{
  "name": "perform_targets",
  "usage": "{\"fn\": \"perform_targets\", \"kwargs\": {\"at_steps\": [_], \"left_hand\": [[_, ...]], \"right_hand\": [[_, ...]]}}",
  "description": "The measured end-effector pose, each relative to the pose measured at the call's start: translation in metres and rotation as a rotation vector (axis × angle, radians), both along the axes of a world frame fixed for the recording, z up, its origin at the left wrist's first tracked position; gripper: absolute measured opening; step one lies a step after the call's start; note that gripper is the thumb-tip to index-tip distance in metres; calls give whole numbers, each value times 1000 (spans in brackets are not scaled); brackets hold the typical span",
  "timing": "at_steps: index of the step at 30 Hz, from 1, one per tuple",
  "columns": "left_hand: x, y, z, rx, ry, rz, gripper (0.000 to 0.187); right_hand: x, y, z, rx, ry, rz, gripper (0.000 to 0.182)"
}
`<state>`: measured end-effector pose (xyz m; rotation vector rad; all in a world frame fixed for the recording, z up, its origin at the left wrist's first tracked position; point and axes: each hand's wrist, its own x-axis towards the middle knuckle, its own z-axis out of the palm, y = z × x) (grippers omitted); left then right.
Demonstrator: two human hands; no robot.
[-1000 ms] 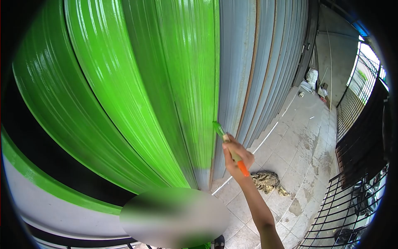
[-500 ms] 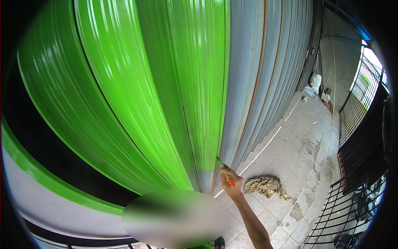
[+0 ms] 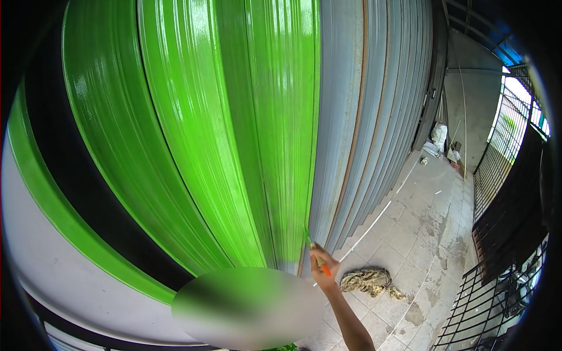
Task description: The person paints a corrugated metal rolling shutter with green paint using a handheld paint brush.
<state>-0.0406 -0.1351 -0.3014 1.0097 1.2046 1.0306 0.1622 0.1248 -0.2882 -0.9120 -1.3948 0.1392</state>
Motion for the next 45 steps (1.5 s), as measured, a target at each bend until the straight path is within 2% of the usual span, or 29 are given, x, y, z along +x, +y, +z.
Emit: {"fn": "perform_targets", "kwargs": {"at_steps": [3,6,8,12,18,20,24,26,29,30,31,32,33,34,37,41,45], "left_hand": [[-1,-2,3,6,2,3,94],[-5,-7,15,29,19,13,93],[-3,-8,22,51,23,10,93],[8,-10,35,119,48,-9,92],[43,8,43,200,83,-4,91],[56,19,33,145,-1,12,86],[99,48,63,190,193,48,84],[108,60,27,226,182,66,85],[118,83,-51,259,216,114,87],[123,89,-74,233,224,135,88],[125,94,-100,207,237,154,89],[131,98,-132,175,39,225,91],[136,101,-154,144,79,221,92],[136,106,-173,116,122,215,92],[132,116,-240,104,207,194,95],[119,126,-321,132,263,122,97],[99,141,-389,279,288,86,96]], "right_hand": [[16,-27,-69,-312,-203,38,17],[26,-56,-88,-435,96,157,13],[43,-76,-86,-596,451,197,16],[83,-129,-15,-798,1110,293,23],[157,-163,-1,-762,1473,424,26],[173,-162,2,-729,1474,466,25],[204,-159,-16,-695,1481,614,26],[213,-155,-50,-722,1495,603,28],[209,-140,-79,-764,1574,562,27],[195,-135,-64,-739,1478,656,35],[189,-128,-90,-749,1497,676,34],[185,-123,-118,-763,1513,693,33],[182,-116,-139,-781,1519,714,32],[169,-110,-150,-801,1622,604,26],[152,-87,-234,-840,1654,759,26],[141,-59,-322,-777,1493,871,26],[126,-29,-360,-680,1344,992,29]]}}
